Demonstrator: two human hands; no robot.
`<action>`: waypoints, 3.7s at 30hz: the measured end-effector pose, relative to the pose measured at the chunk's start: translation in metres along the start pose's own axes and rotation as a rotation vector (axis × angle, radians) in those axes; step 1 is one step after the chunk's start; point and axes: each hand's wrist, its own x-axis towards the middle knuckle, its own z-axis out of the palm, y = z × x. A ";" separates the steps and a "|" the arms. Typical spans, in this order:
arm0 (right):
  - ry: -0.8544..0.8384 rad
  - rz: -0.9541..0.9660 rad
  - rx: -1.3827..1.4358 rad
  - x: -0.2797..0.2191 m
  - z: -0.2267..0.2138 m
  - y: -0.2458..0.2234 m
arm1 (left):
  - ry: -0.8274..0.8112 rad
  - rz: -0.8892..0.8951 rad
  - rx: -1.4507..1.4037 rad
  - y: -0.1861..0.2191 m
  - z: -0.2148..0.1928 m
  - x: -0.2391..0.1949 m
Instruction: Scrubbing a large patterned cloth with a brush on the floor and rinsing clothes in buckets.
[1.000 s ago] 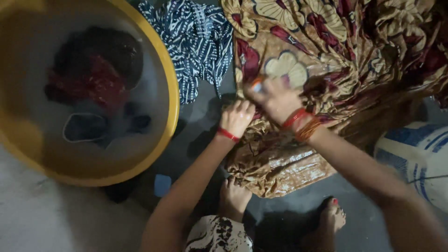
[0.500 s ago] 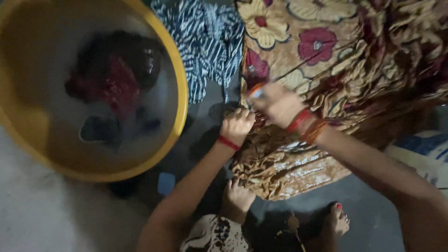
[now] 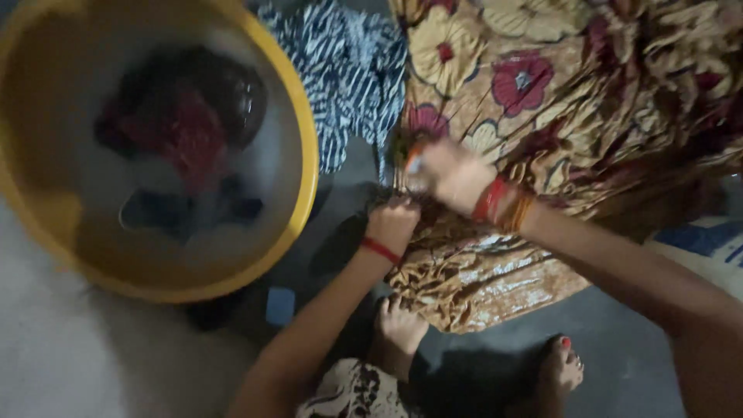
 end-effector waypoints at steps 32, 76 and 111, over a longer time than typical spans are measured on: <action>0.142 0.459 -0.443 0.004 -0.034 0.004 | 0.270 -0.161 -0.014 -0.008 -0.023 0.117; 0.115 0.743 -0.870 -0.076 -0.003 0.267 | 0.548 0.063 0.123 -0.010 0.000 0.040; 0.118 0.576 -0.290 0.043 0.082 0.056 | -0.380 0.325 -2.066 -0.016 -0.189 0.138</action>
